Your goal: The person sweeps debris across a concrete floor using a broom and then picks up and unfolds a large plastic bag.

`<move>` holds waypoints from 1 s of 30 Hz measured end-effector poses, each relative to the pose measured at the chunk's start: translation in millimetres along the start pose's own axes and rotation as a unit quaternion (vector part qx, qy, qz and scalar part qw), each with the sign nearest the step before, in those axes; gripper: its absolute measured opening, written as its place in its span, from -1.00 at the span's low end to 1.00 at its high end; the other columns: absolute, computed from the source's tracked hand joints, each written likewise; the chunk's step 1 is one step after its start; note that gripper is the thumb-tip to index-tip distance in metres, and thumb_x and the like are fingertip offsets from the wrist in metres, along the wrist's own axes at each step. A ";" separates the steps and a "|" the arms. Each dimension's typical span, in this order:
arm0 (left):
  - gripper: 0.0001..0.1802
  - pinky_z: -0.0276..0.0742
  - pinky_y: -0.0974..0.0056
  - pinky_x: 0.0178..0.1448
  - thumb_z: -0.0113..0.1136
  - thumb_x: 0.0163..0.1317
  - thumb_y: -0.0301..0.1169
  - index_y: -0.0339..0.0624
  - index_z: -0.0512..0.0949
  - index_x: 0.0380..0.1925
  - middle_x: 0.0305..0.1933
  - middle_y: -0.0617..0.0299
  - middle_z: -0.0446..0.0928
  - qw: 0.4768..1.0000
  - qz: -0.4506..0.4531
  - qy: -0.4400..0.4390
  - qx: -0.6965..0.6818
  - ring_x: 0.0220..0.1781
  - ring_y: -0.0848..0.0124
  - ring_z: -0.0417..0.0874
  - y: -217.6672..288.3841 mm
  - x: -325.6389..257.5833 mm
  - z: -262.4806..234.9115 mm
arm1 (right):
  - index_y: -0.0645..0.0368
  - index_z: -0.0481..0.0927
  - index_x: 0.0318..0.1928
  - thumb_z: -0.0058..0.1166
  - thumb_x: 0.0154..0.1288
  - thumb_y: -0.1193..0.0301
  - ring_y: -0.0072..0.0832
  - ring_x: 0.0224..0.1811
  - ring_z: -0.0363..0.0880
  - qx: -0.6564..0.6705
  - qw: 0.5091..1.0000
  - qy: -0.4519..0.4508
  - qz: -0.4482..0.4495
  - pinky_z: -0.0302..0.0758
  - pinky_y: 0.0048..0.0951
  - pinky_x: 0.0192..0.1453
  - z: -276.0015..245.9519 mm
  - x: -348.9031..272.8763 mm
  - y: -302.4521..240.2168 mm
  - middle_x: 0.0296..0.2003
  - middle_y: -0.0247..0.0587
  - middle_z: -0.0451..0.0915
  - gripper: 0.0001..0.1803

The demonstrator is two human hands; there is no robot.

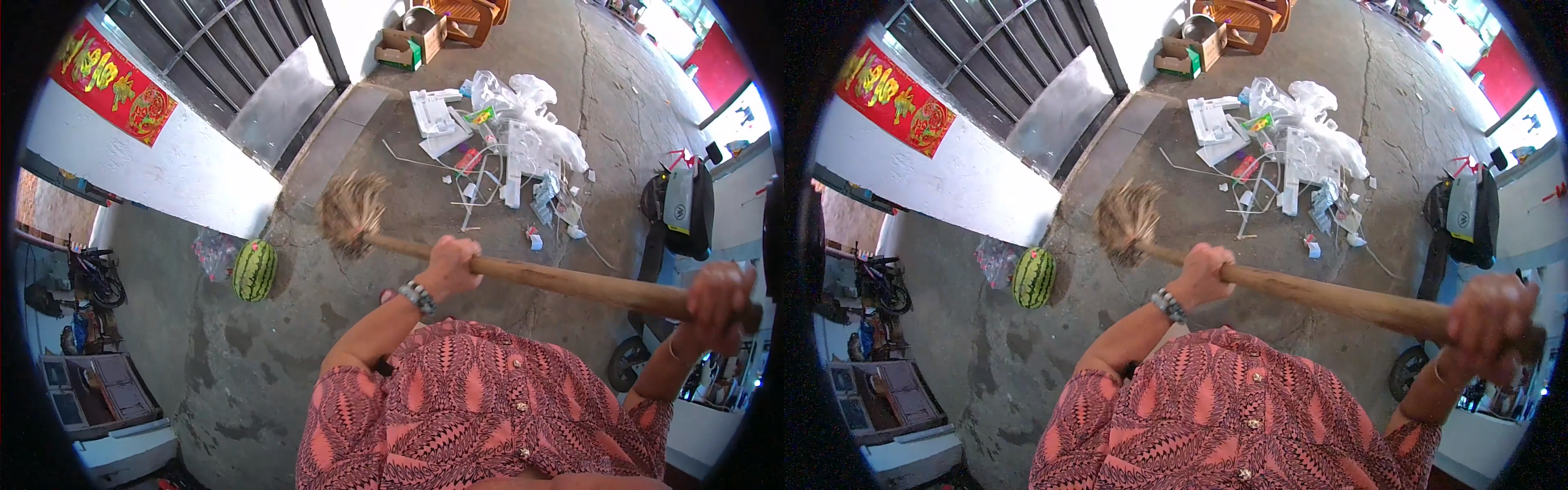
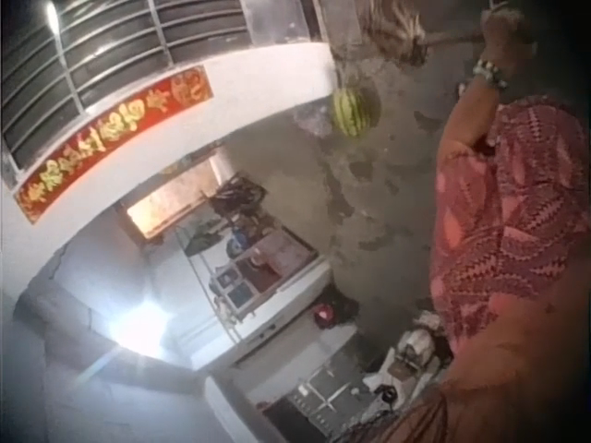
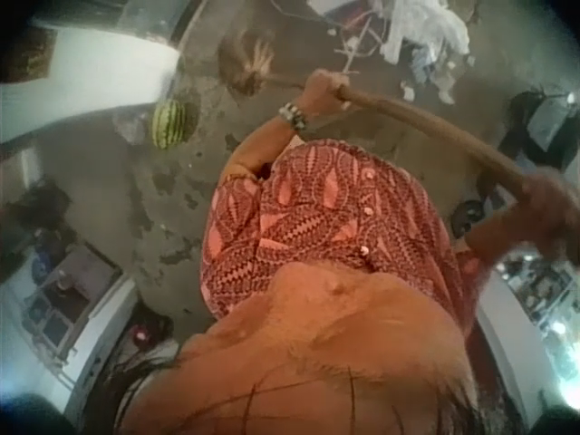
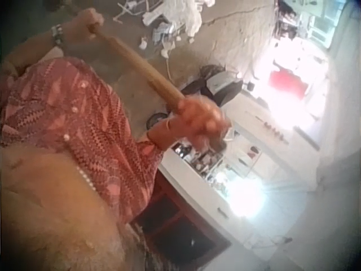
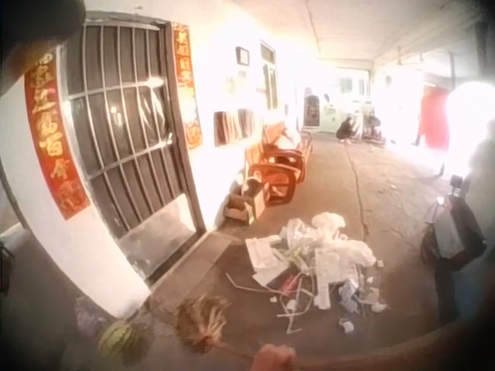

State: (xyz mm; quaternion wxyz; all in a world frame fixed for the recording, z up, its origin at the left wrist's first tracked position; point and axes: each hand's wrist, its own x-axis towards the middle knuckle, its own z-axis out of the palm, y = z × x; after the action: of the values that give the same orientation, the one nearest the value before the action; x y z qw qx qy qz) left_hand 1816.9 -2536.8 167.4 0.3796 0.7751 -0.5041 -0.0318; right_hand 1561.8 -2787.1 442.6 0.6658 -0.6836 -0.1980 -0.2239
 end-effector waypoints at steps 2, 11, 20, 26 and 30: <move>-0.80 0.44 0.09 -0.30 0.26 -0.27 -0.30 -0.08 0.49 -0.61 -0.54 0.11 0.51 0.997 -0.066 0.023 0.026 -0.43 0.10 0.57 -44.9 -33.7 -10.4 | 0.08 0.36 -0.21 0.16 0.20 0.15 -0.57 -0.58 0.49 0.028 0.999 0.025 0.036 0.52 -0.36 -0.24 24.9 52.7 61.2 -0.64 -0.47 0.44 -0.65; -0.86 0.49 0.05 -0.30 0.17 -0.18 -0.35 -0.13 0.47 -0.59 -0.53 0.06 0.50 0.958 -0.284 0.047 -0.018 -0.38 -0.03 0.55 -211.0 -109.3 -79.9 | 0.15 0.35 -0.15 0.19 0.13 0.15 -0.49 -0.59 0.46 0.164 0.969 -0.039 0.181 0.50 -0.22 -0.19 154.9 227.6 255.1 -0.67 -0.37 0.42 -0.56; -0.91 0.50 0.01 -0.27 0.17 -0.17 -0.39 -0.12 0.50 -0.61 -0.48 0.07 0.55 0.978 -0.136 0.034 -0.153 -0.37 0.00 0.58 -258.1 62.9 -132.5 | 0.06 0.32 -0.25 0.16 0.15 0.27 -0.65 -0.82 0.32 -0.001 0.997 -0.039 0.065 0.46 -0.45 -0.53 143.3 372.9 215.8 -0.77 -0.50 0.39 -0.69; -0.90 0.49 0.03 -0.21 0.17 -0.21 -0.43 -0.11 0.51 -0.59 -0.49 0.09 0.54 0.982 -0.042 -0.028 -0.185 -0.35 0.04 0.60 -285.2 175.1 -112.6 | 0.10 0.37 -0.24 0.20 0.11 0.24 -0.58 -0.64 0.56 -0.047 0.972 -0.230 0.026 0.56 -0.51 -0.42 109.2 390.4 214.5 -0.69 -0.41 0.51 -0.66; -0.88 0.49 0.03 -0.19 0.17 -0.22 -0.43 -0.11 0.53 -0.56 -0.51 0.08 0.54 0.985 0.012 -0.046 -0.163 -0.34 0.06 0.61 -280.9 226.0 -120.4 | 0.17 0.44 0.03 -0.26 0.45 0.27 -0.58 0.09 0.49 -0.100 0.922 -0.354 0.124 0.27 -0.48 0.29 101.6 413.6 184.7 -0.06 -0.32 0.60 -0.68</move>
State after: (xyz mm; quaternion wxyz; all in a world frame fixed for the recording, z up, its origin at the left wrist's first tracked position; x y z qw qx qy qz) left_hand 2192.3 -2594.6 153.9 0.4779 0.6945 -0.5179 -0.1449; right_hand 2010.9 -2703.4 525.1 0.5031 -0.8004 -0.3108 0.0985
